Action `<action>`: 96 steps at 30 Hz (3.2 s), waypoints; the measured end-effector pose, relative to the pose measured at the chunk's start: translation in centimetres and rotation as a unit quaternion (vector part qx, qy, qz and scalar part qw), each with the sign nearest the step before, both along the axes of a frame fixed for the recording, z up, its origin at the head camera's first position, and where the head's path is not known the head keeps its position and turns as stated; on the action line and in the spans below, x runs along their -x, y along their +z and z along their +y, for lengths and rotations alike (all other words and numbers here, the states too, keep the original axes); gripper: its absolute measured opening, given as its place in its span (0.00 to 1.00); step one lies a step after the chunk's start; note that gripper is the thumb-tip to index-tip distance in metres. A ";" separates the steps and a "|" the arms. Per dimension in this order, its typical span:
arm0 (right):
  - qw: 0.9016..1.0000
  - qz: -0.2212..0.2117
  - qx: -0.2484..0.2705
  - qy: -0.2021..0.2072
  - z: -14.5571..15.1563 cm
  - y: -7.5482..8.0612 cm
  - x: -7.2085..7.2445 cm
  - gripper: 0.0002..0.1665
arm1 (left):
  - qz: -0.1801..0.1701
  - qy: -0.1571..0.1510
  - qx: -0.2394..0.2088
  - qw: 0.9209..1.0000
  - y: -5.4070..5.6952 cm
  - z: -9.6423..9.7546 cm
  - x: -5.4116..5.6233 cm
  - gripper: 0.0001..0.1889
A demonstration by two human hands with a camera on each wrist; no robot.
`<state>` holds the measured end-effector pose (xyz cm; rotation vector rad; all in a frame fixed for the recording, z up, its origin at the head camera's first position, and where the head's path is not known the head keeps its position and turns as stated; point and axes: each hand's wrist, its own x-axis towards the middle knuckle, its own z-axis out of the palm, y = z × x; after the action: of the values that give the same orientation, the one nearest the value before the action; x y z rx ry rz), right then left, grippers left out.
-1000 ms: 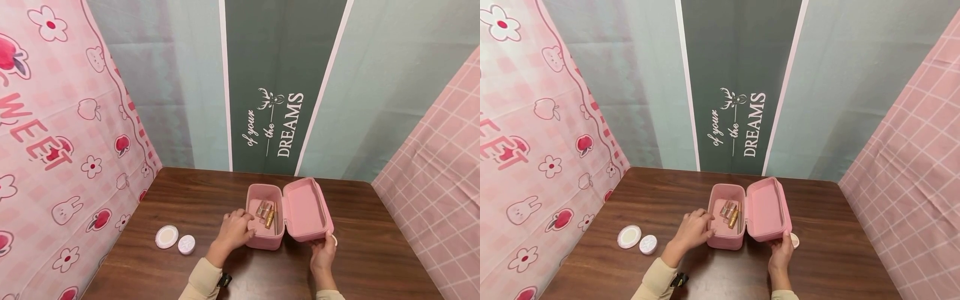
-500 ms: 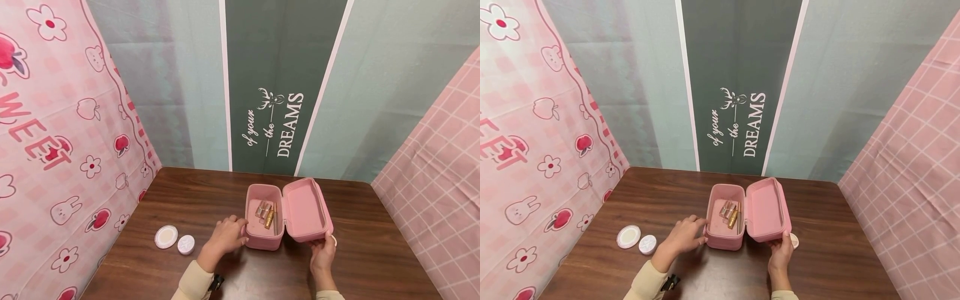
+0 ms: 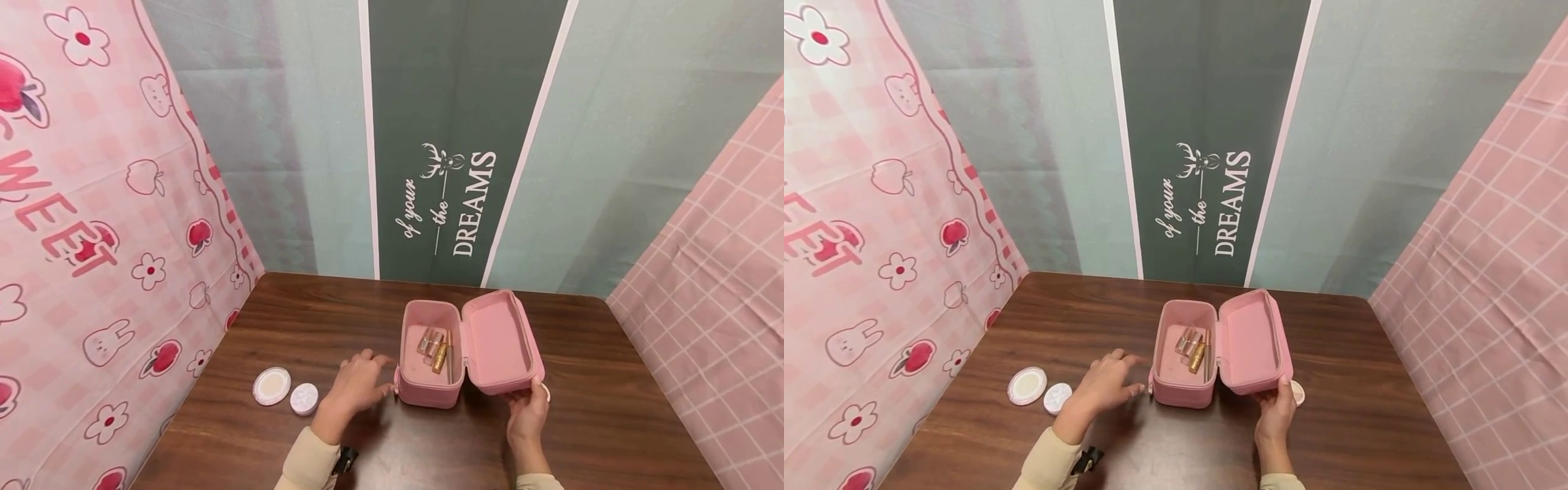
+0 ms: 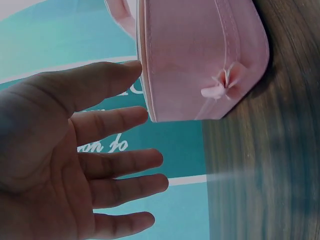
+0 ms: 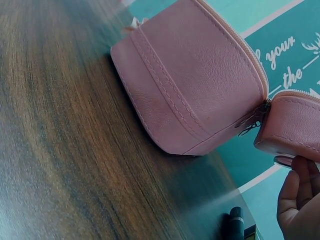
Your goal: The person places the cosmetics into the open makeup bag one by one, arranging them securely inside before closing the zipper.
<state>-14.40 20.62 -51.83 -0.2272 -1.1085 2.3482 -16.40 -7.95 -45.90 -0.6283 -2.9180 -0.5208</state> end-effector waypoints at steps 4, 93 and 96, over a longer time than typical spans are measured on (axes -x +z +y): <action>1.000 0.000 0.000 0.000 0.0 -0.1 -0.1 0.18 | 0.002 0.007 0.004 1.000 -0.2 -0.5 -0.1 0.22; 1.000 -0.008 0.010 -0.007 0.0 -0.4 0.3 0.17 | -0.039 0.241 -0.272 0.931 -9.9 -12.9 -3.7 0.36; 1.000 -0.012 0.012 -0.008 -0.1 -0.3 0.2 0.17 | -0.041 0.235 -0.257 0.936 -9.9 -12.9 -3.5 0.37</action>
<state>-14.64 20.54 -52.17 -0.2709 -1.0869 2.3514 -12.89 -20.86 -55.83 0.1583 -2.6719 -1.1886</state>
